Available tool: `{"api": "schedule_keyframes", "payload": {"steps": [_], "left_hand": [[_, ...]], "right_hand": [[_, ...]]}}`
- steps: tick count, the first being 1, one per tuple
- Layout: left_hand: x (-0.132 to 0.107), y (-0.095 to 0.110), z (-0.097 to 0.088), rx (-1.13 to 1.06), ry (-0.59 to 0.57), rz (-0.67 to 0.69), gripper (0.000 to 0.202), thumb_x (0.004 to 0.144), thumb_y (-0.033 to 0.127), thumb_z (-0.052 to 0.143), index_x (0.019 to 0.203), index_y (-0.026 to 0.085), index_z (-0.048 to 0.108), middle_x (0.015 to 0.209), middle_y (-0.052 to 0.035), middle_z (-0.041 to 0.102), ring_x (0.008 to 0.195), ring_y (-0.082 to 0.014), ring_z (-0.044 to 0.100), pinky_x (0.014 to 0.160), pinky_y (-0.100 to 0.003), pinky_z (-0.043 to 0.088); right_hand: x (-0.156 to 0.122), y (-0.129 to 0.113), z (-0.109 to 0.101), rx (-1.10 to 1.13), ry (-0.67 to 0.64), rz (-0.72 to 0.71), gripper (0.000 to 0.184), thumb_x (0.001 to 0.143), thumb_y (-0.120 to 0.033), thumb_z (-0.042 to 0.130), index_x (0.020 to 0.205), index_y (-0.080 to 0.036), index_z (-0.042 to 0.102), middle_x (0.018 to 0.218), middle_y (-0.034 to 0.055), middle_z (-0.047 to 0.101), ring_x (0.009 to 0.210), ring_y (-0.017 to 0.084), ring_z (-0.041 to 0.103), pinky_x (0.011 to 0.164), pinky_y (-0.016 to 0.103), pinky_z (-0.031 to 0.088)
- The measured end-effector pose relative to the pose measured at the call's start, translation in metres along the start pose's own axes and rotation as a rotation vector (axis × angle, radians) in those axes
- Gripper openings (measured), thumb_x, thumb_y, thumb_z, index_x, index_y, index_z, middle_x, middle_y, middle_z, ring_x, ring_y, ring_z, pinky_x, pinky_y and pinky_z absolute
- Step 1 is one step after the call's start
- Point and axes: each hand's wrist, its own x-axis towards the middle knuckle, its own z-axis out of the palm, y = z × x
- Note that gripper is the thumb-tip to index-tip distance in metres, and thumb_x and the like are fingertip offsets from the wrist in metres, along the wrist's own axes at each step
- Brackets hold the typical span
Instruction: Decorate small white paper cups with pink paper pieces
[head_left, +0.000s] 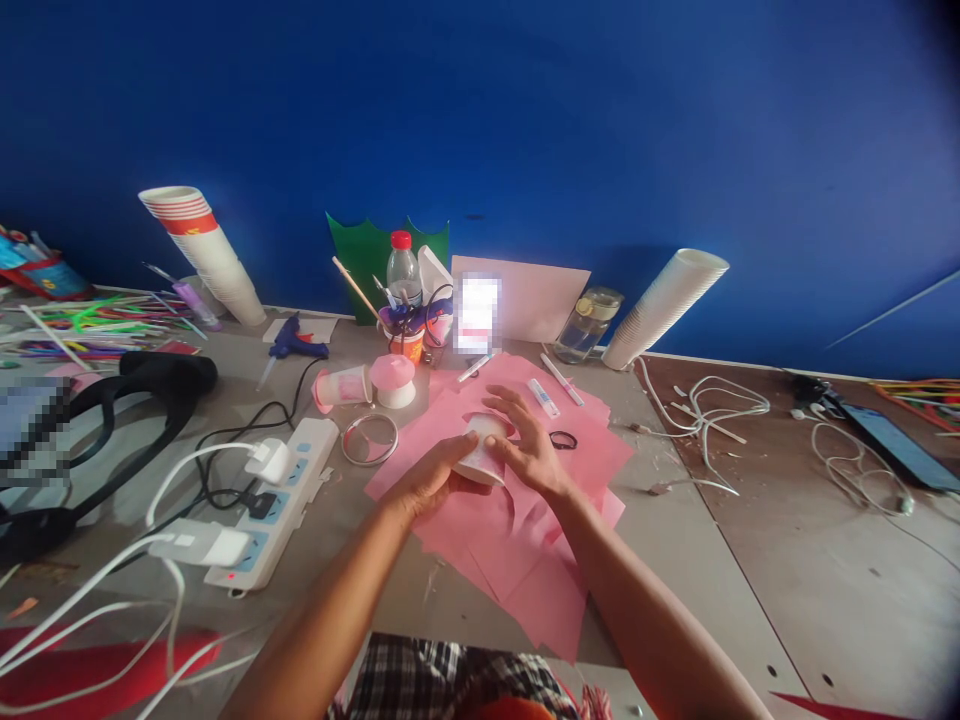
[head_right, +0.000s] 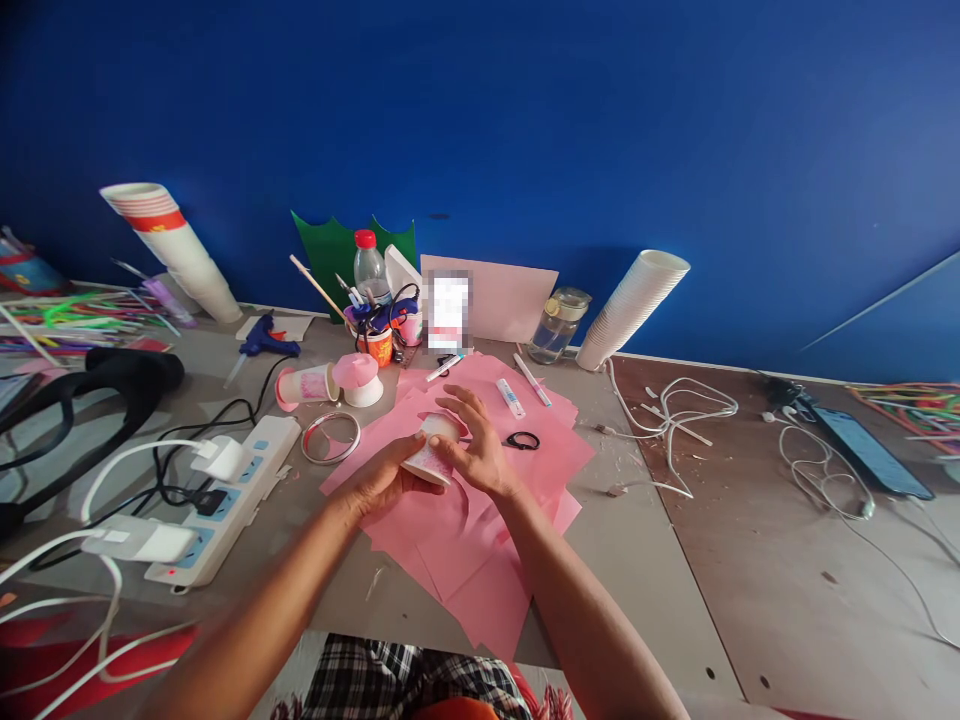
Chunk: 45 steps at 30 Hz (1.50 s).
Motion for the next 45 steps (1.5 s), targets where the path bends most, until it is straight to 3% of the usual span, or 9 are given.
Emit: {"api": "schedule_keyframes", "payload": {"steps": [10, 23, 29, 38, 45], "left_hand": [[0.0008, -0.0015, -0.0003, 0.029, -0.021, 0.016, 0.049, 0.078, 0.052, 0.061, 0.105, 0.011, 0.065, 0.093, -0.0126, 0.068, 0.083, -0.0226, 0.064, 0.072, -0.037, 0.053], [-0.0009, -0.0002, 0.0029, 0.027, -0.014, 0.052, 0.048, 0.077, 0.050, 0.064, 0.107, 0.012, 0.065, 0.100, -0.0145, 0.068, 0.089, -0.0261, 0.065, 0.073, -0.038, 0.054], [-0.0014, -0.0002, 0.0014, 0.030, -0.018, 0.068, 0.047, 0.079, 0.052, 0.061, 0.106, 0.013, 0.066, 0.101, -0.0145, 0.068, 0.089, -0.0265, 0.065, 0.073, -0.038, 0.054], [-0.0008, -0.0010, 0.0008, 0.036, -0.008, 0.074, 0.046, 0.080, 0.052, 0.059, 0.105, 0.014, 0.066, 0.103, -0.0137, 0.068, 0.087, -0.0249, 0.065, 0.073, -0.038, 0.054], [-0.0007, -0.0003, 0.0012, 0.041, -0.017, 0.061, 0.046, 0.081, 0.051, 0.058, 0.106, 0.013, 0.066, 0.104, -0.0141, 0.068, 0.086, -0.0248, 0.065, 0.071, -0.037, 0.055]], "right_hand": [[0.0007, -0.0038, 0.0047, -0.030, 0.001, 0.012, 0.033, 0.081, -0.040, 0.061, 0.109, -0.023, 0.061, 0.131, 0.0126, 0.051, 0.121, 0.030, 0.047, 0.086, 0.045, 0.050], [0.0000, -0.0039, 0.0057, -0.023, 0.000, 0.010, 0.032, 0.081, -0.039, 0.062, 0.108, -0.023, 0.062, 0.132, 0.0126, 0.050, 0.121, 0.030, 0.048, 0.090, 0.046, 0.048], [-0.0018, -0.0012, 0.0056, -0.067, 0.035, -0.037, 0.052, 0.081, -0.038, 0.061, 0.129, -0.024, 0.047, 0.137, 0.0139, 0.045, 0.127, 0.030, 0.042, 0.090, 0.047, 0.048], [-0.0013, -0.0001, 0.0056, -0.120, 0.026, -0.080, 0.031, 0.081, -0.038, 0.060, 0.109, -0.024, 0.060, 0.133, 0.0125, 0.046, 0.125, 0.032, 0.044, 0.089, 0.051, 0.048], [-0.0004, -0.0025, 0.0034, -0.146, 0.024, -0.077, 0.029, 0.082, -0.039, 0.059, 0.105, -0.023, 0.062, 0.133, 0.0124, 0.046, 0.125, 0.032, 0.043, 0.091, 0.052, 0.047]]}}
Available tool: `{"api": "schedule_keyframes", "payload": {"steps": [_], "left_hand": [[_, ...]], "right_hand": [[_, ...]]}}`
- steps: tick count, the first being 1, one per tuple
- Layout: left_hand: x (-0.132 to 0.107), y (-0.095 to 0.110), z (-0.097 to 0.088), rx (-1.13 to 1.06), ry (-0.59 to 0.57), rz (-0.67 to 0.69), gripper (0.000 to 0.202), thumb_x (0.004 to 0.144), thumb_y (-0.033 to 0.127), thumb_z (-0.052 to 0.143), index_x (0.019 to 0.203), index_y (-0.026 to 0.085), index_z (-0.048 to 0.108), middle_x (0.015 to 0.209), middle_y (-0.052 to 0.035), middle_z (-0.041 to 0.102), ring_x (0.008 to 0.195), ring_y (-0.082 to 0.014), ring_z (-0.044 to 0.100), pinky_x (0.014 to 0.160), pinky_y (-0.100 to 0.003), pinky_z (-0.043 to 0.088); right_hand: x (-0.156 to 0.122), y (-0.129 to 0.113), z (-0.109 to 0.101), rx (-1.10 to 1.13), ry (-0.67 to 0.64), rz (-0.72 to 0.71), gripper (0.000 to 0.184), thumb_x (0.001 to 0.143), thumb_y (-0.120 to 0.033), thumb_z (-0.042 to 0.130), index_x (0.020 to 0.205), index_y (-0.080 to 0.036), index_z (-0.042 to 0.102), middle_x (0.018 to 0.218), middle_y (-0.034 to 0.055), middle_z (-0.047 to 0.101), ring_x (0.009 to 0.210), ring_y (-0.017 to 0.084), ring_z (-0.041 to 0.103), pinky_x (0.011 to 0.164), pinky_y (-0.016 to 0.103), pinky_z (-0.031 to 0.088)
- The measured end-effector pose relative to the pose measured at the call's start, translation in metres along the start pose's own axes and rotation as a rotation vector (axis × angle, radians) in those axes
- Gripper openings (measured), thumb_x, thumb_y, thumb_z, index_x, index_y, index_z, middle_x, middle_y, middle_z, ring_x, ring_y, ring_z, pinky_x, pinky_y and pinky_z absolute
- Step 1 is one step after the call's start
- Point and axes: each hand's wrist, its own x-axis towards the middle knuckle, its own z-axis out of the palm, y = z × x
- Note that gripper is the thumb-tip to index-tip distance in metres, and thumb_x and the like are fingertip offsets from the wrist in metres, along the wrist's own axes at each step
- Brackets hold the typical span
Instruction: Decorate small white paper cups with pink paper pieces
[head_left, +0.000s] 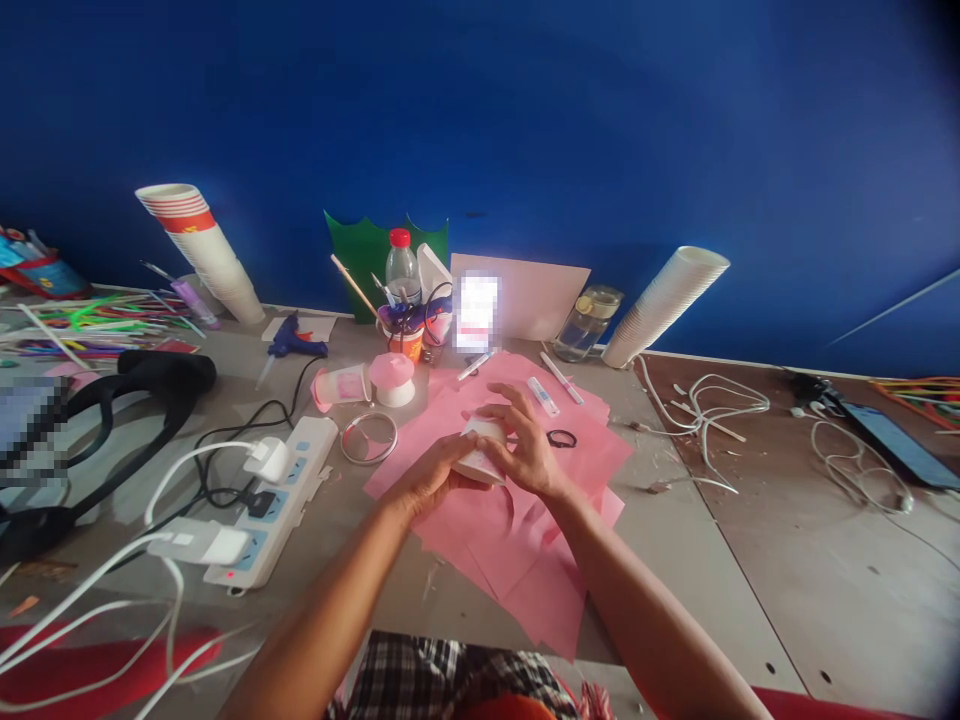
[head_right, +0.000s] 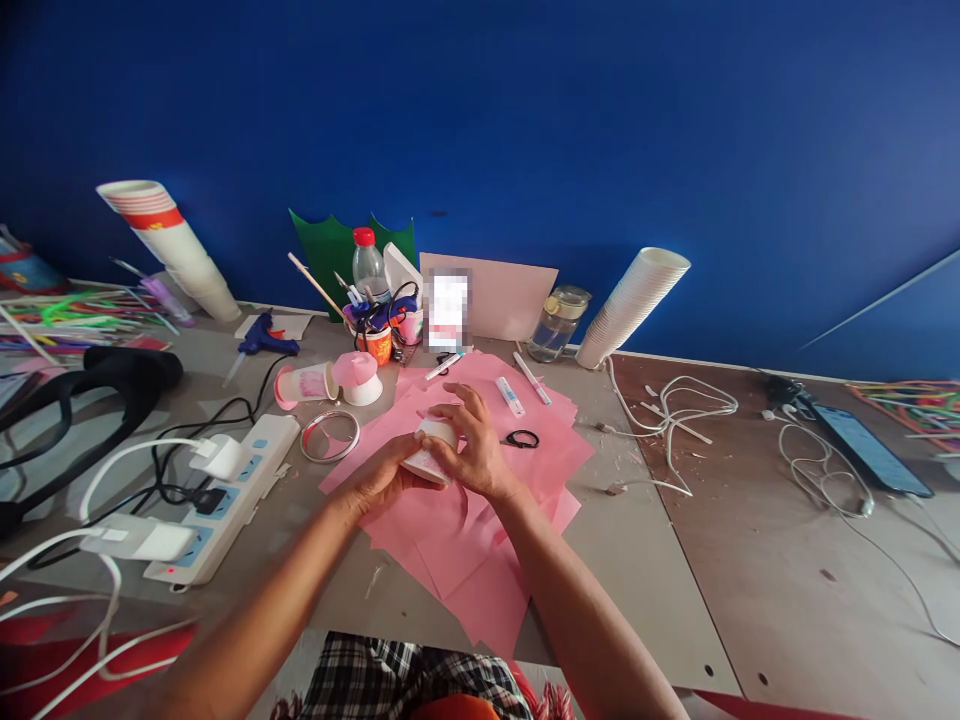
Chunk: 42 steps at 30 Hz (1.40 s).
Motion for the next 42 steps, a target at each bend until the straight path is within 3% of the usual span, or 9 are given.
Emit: {"api": "schedule_keyframes", "payload": {"steps": [5, 10, 18, 36, 39, 42], "left_hand": [[0.001, -0.002, -0.002, -0.012, -0.001, 0.014, 0.045, 0.080, 0.048, 0.061, 0.107, 0.012, 0.065, 0.100, -0.0136, 0.068, 0.087, -0.0249, 0.065, 0.070, -0.036, 0.055], [0.000, 0.002, -0.004, -0.155, -0.012, -0.005, 0.046, 0.082, 0.048, 0.059, 0.112, 0.012, 0.062, 0.100, -0.0144, 0.067, 0.085, -0.0235, 0.065, 0.071, -0.037, 0.057], [-0.002, 0.006, -0.004, -0.303, -0.056, 0.003, 0.041, 0.086, 0.043, 0.055, 0.114, 0.013, 0.060, 0.099, -0.0131, 0.066, 0.085, -0.0209, 0.064, 0.074, -0.041, 0.058], [-0.003, 0.005, -0.003, -0.316, -0.041, 0.003, 0.035, 0.086, 0.039, 0.056, 0.110, 0.014, 0.061, 0.099, -0.0119, 0.066, 0.082, -0.0202, 0.064, 0.069, -0.040, 0.060], [-0.004, 0.007, -0.001, -0.321, -0.063, 0.027, 0.035, 0.087, 0.039, 0.054, 0.111, 0.014, 0.061, 0.101, -0.0126, 0.066, 0.084, -0.0204, 0.064, 0.071, -0.042, 0.059], [-0.005, 0.011, 0.001, -0.365, -0.106, 0.075, 0.043, 0.089, 0.042, 0.050, 0.121, 0.014, 0.056, 0.106, -0.0133, 0.065, 0.081, -0.0193, 0.064, 0.075, -0.045, 0.058]], "right_hand": [[0.000, -0.001, 0.000, -0.002, 0.013, -0.019, 0.032, 0.083, -0.041, 0.058, 0.109, -0.023, 0.060, 0.134, 0.0127, 0.045, 0.127, 0.033, 0.042, 0.095, 0.052, 0.043], [-0.002, 0.004, 0.001, 0.023, 0.120, -0.052, 0.061, 0.082, -0.044, 0.058, 0.135, -0.023, 0.036, 0.139, 0.0151, 0.039, 0.131, 0.032, 0.036, 0.104, 0.055, 0.035], [-0.001, 0.001, 0.002, 0.059, 0.097, -0.053, 0.036, 0.082, -0.039, 0.059, 0.114, -0.023, 0.052, 0.131, 0.0133, 0.046, 0.125, 0.029, 0.042, 0.099, 0.050, 0.041], [0.000, -0.002, -0.001, 0.042, 0.105, -0.053, 0.025, 0.081, -0.035, 0.060, 0.103, -0.022, 0.057, 0.126, 0.0118, 0.049, 0.121, 0.029, 0.045, 0.099, 0.050, 0.039], [-0.001, 0.000, -0.001, 0.084, 0.109, -0.037, 0.031, 0.081, -0.037, 0.061, 0.108, -0.023, 0.056, 0.129, 0.0115, 0.047, 0.123, 0.029, 0.044, 0.100, 0.049, 0.039], [-0.002, 0.006, 0.002, 0.196, 0.174, -0.003, 0.049, 0.081, -0.042, 0.061, 0.124, -0.025, 0.046, 0.133, 0.0114, 0.044, 0.128, 0.028, 0.040, 0.105, 0.049, 0.035]]}}
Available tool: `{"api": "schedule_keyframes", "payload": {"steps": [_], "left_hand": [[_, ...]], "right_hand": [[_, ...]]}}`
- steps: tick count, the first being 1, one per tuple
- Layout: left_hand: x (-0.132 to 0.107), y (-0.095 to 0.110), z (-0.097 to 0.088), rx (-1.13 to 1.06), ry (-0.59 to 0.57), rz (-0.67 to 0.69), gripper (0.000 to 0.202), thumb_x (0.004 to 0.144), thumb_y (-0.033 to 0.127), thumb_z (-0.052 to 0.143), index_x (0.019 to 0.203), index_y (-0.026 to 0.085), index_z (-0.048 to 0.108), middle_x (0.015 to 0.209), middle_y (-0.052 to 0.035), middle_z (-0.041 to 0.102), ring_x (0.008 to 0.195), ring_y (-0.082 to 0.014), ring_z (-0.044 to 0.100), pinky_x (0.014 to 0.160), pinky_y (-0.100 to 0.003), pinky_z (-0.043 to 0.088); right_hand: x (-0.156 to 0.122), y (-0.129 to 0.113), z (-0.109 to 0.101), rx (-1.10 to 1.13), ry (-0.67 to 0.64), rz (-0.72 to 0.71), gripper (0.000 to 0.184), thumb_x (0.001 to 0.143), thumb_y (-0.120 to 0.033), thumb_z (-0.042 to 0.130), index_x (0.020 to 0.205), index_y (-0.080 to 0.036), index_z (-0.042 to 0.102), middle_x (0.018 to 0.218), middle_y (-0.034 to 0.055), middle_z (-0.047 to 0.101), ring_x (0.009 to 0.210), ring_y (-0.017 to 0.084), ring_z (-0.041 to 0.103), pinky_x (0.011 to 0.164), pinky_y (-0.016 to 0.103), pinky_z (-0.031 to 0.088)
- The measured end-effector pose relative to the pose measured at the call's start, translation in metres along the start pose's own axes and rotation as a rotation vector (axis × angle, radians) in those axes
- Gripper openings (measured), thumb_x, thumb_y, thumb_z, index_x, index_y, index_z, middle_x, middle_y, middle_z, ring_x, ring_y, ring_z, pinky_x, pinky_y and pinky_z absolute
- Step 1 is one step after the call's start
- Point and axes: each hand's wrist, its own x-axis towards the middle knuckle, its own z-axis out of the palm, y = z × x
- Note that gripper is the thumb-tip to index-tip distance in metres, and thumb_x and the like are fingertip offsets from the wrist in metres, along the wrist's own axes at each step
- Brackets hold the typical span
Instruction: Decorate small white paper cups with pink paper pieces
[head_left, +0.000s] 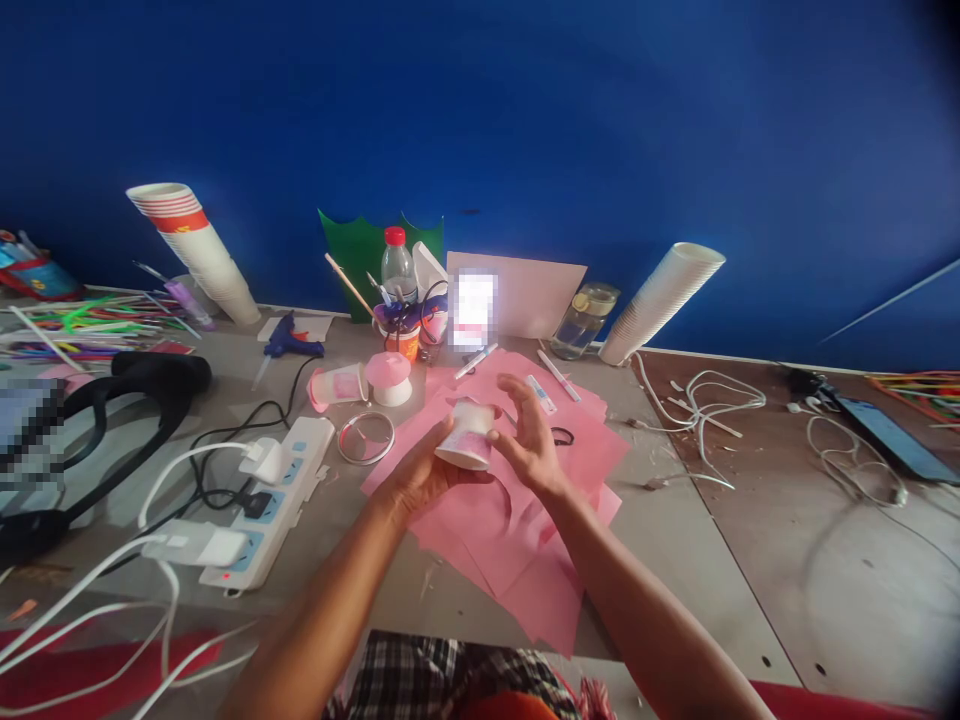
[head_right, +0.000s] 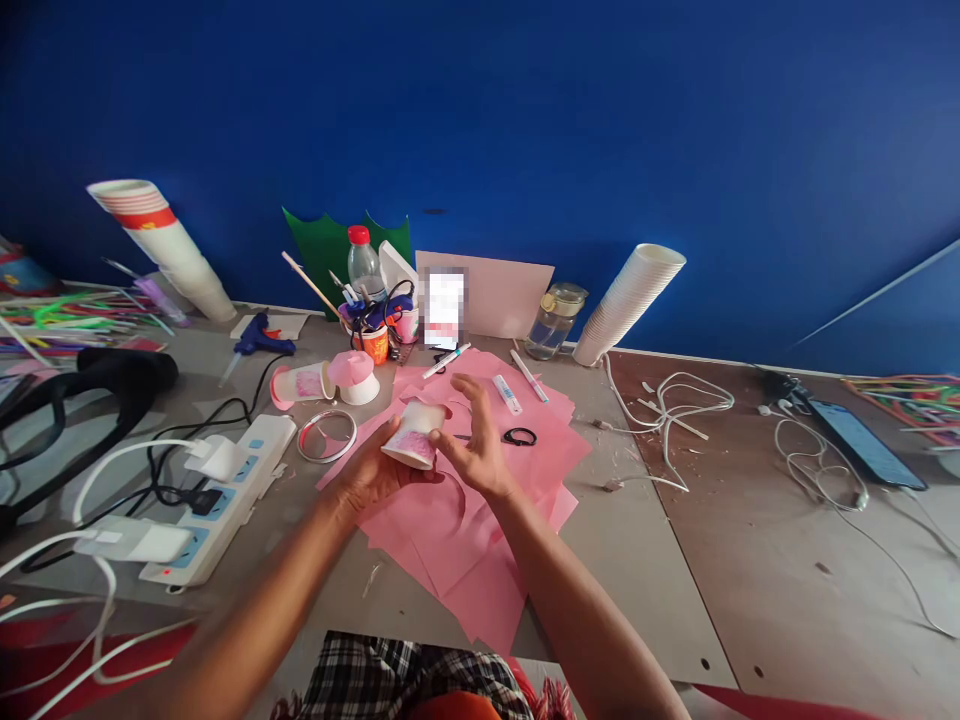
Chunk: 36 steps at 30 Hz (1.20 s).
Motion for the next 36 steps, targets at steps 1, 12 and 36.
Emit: {"api": "schedule_keyframes", "payload": {"steps": [1, 12, 36], "left_hand": [[0.000, 0.001, 0.000, -0.017, -0.010, 0.010, 0.045, 0.089, 0.043, 0.049, 0.123, 0.014, 0.054, 0.104, -0.0130, 0.065, 0.078, -0.0189, 0.064, 0.076, -0.045, 0.058], [0.003, 0.000, -0.007, -0.131, -0.005, -0.010, 0.047, 0.091, 0.046, 0.045, 0.123, 0.013, 0.053, 0.091, -0.0111, 0.068, 0.074, -0.0199, 0.066, 0.076, -0.045, 0.056], [0.004, -0.002, -0.005, -0.094, 0.032, -0.032, 0.051, 0.086, 0.051, 0.049, 0.118, 0.013, 0.055, 0.079, -0.0090, 0.068, 0.069, -0.0206, 0.066, 0.078, -0.046, 0.054]], "right_hand": [[-0.001, 0.002, 0.000, 0.032, 0.024, 0.017, 0.053, 0.081, -0.043, 0.061, 0.128, -0.025, 0.042, 0.133, 0.0114, 0.044, 0.128, 0.027, 0.039, 0.106, 0.049, 0.034], [-0.002, -0.006, 0.008, -0.027, -0.029, 0.058, 0.037, 0.082, -0.041, 0.060, 0.113, -0.023, 0.053, 0.128, 0.0122, 0.048, 0.121, 0.030, 0.045, 0.095, 0.050, 0.044], [-0.002, 0.001, 0.008, 0.122, 0.012, 0.129, 0.041, 0.082, -0.049, 0.058, 0.115, -0.025, 0.057, 0.130, 0.0099, 0.051, 0.124, 0.029, 0.046, 0.103, 0.050, 0.037]]}}
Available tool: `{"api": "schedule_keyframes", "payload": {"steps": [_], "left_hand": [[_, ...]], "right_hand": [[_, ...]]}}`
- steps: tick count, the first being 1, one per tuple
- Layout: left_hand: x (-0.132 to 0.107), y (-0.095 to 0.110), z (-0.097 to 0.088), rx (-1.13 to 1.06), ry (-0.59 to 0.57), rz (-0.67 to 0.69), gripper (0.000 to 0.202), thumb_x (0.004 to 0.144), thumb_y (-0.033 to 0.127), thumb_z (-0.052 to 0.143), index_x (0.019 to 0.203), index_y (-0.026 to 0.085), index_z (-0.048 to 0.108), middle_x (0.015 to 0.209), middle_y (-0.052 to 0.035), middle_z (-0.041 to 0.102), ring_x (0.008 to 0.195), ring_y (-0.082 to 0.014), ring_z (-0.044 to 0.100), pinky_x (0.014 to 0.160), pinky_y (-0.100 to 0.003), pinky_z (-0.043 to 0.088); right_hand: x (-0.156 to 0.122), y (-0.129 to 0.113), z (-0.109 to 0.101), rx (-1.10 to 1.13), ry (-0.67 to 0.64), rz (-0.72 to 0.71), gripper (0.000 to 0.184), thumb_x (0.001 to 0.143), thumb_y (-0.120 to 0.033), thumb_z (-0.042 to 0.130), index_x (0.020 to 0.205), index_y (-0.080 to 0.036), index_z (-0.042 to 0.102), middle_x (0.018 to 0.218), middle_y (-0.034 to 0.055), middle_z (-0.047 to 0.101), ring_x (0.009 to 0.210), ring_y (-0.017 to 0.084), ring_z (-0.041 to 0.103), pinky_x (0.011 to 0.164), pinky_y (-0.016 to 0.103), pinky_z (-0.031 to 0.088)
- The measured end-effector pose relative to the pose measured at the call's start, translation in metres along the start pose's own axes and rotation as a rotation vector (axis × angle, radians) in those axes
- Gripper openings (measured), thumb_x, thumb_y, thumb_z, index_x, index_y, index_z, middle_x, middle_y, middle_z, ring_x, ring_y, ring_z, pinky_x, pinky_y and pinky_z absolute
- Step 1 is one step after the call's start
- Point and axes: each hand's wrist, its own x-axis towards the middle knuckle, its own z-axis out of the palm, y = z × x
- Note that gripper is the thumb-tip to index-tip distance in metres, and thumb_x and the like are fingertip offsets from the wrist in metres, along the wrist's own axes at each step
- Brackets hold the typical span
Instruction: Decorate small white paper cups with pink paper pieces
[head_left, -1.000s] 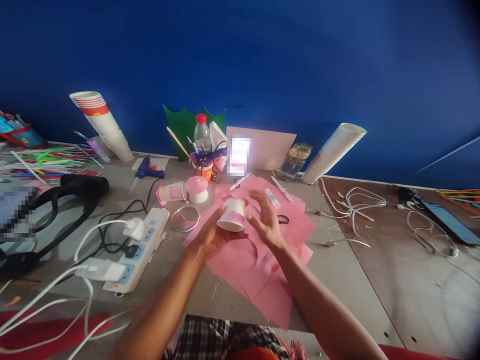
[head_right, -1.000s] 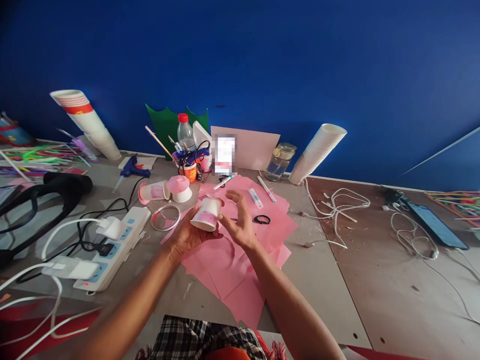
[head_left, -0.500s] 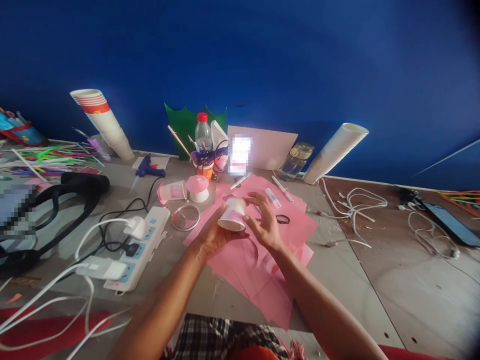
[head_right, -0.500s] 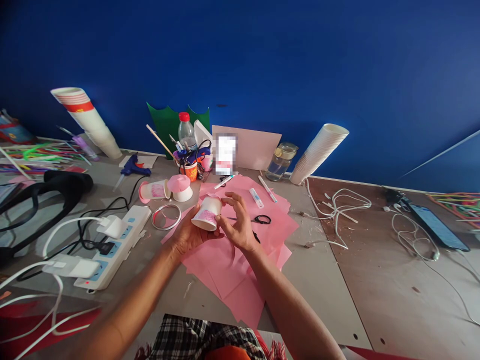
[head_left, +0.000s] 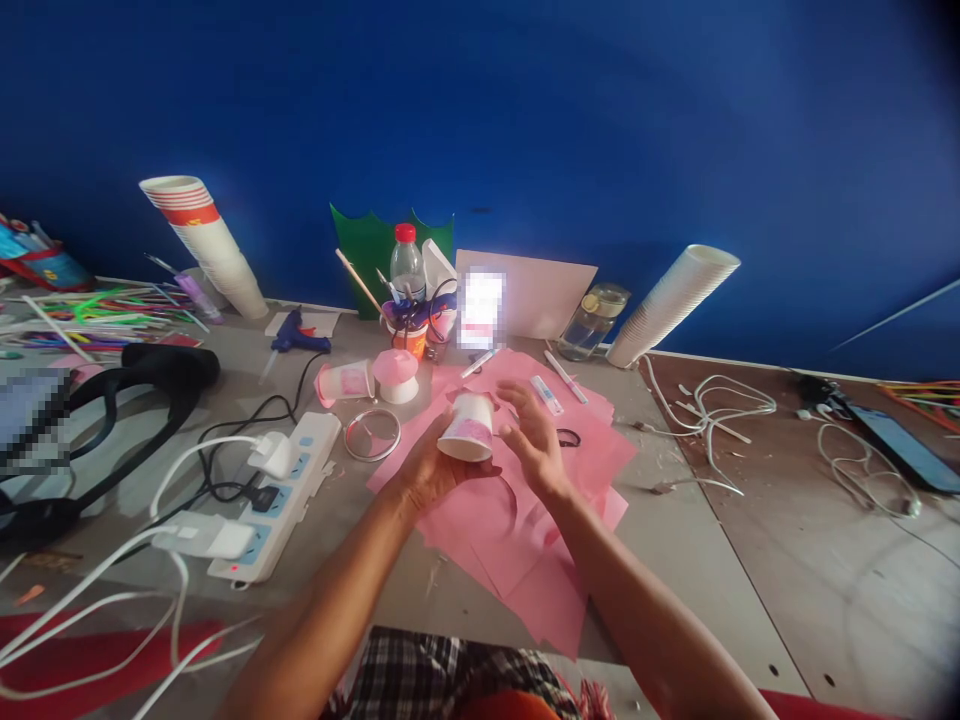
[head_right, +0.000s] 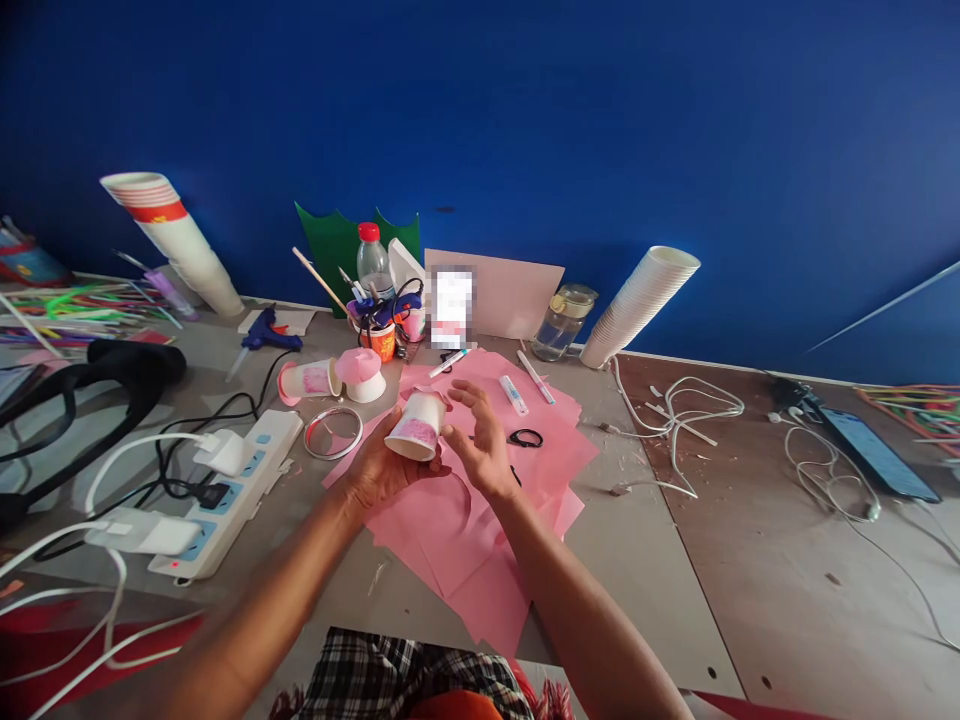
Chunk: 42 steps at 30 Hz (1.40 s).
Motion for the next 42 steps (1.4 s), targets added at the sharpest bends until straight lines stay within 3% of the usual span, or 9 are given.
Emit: {"api": "schedule_keyframes", "payload": {"steps": [4, 8, 12, 16, 23, 29, 34, 37, 42], "left_hand": [[0.000, -0.001, 0.003, 0.020, 0.029, 0.062, 0.052, 0.086, 0.051, 0.049, 0.121, 0.013, 0.054, 0.083, -0.0107, 0.068, 0.071, -0.0217, 0.067, 0.078, -0.046, 0.055], [0.002, -0.002, 0.000, 0.042, 0.096, 0.098, 0.051, 0.085, 0.051, 0.052, 0.116, 0.011, 0.057, 0.080, -0.0111, 0.068, 0.073, -0.0226, 0.068, 0.079, -0.046, 0.056], [0.003, -0.002, -0.002, 0.090, 0.105, 0.128, 0.053, 0.083, 0.051, 0.056, 0.120, 0.014, 0.055, 0.084, -0.0097, 0.068, 0.076, -0.0220, 0.068, 0.078, -0.042, 0.056], [0.004, -0.004, -0.003, 0.197, 0.138, 0.152, 0.056, 0.080, 0.055, 0.058, 0.119, 0.015, 0.056, 0.088, -0.0098, 0.068, 0.082, -0.0233, 0.068, 0.075, -0.038, 0.055], [0.004, -0.006, -0.004, 0.531, 0.291, 0.393, 0.040, 0.075, 0.037, 0.070, 0.108, 0.017, 0.061, 0.109, -0.0075, 0.066, 0.107, -0.0234, 0.057, 0.091, -0.031, 0.045], [0.004, -0.004, 0.005, 0.635, 0.317, 0.505, 0.054, 0.067, 0.026, 0.076, 0.117, 0.020, 0.055, 0.115, -0.0070, 0.063, 0.109, -0.0221, 0.056, 0.094, -0.032, 0.040], [0.004, -0.005, 0.005, 0.767, 0.463, 0.508, 0.055, 0.067, 0.025, 0.076, 0.116, 0.022, 0.054, 0.115, -0.0068, 0.061, 0.114, -0.0239, 0.052, 0.096, -0.033, 0.039], [0.005, -0.005, 0.003, 0.795, 0.534, 0.578, 0.056, 0.063, 0.022, 0.077, 0.114, 0.023, 0.055, 0.114, -0.0062, 0.060, 0.114, -0.0247, 0.051, 0.096, -0.034, 0.037], [0.005, -0.005, 0.004, 0.920, 0.464, 0.683, 0.049, 0.064, 0.020, 0.076, 0.110, 0.024, 0.058, 0.115, -0.0077, 0.056, 0.117, -0.0285, 0.046, 0.100, -0.039, 0.035]], "right_hand": [[-0.001, 0.012, 0.000, 0.134, 0.124, 0.063, 0.048, 0.083, -0.045, 0.055, 0.127, -0.025, 0.048, 0.132, 0.0109, 0.051, 0.127, 0.028, 0.044, 0.107, 0.052, 0.033], [-0.001, 0.017, 0.003, 0.171, 0.173, 0.098, 0.050, 0.083, -0.041, 0.056, 0.129, -0.025, 0.045, 0.128, 0.0126, 0.053, 0.120, 0.027, 0.050, 0.098, 0.051, 0.042], [-0.001, 0.016, 0.004, 0.186, 0.153, 0.115, 0.046, 0.085, -0.039, 0.054, 0.128, -0.025, 0.045, 0.124, 0.0123, 0.054, 0.110, 0.025, 0.056, 0.088, 0.047, 0.049], [-0.001, 0.014, 0.004, 0.204, 0.142, 0.122, 0.043, 0.085, -0.038, 0.054, 0.126, -0.026, 0.046, 0.119, 0.0104, 0.057, 0.108, 0.024, 0.057, 0.090, 0.046, 0.048], [0.000, 0.006, 0.003, 0.154, 0.142, 0.155, 0.041, 0.083, -0.042, 0.056, 0.120, -0.024, 0.050, 0.115, 0.0105, 0.060, 0.106, 0.024, 0.057, 0.091, 0.047, 0.048], [0.000, 0.002, 0.004, 0.101, 0.093, 0.128, 0.042, 0.081, -0.046, 0.059, 0.116, -0.024, 0.054, 0.114, 0.0103, 0.060, 0.107, 0.025, 0.057, 0.096, 0.048, 0.045], [-0.004, 0.007, 0.005, 0.041, 0.047, 0.159, 0.047, 0.080, -0.045, 0.061, 0.121, -0.025, 0.049, 0.116, 0.0100, 0.059, 0.111, 0.025, 0.055, 0.092, 0.045, 0.047], [-0.004, 0.007, 0.005, 0.034, 0.036, 0.150, 0.043, 0.082, -0.043, 0.059, 0.120, -0.025, 0.050, 0.117, 0.0094, 0.059, 0.112, 0.025, 0.055, 0.093, 0.044, 0.047], [-0.002, 0.003, 0.002, 0.019, 0.044, 0.089, 0.035, 0.083, -0.043, 0.058, 0.112, -0.024, 0.056, 0.114, 0.0082, 0.059, 0.110, 0.024, 0.055, 0.099, 0.045, 0.042]]}}
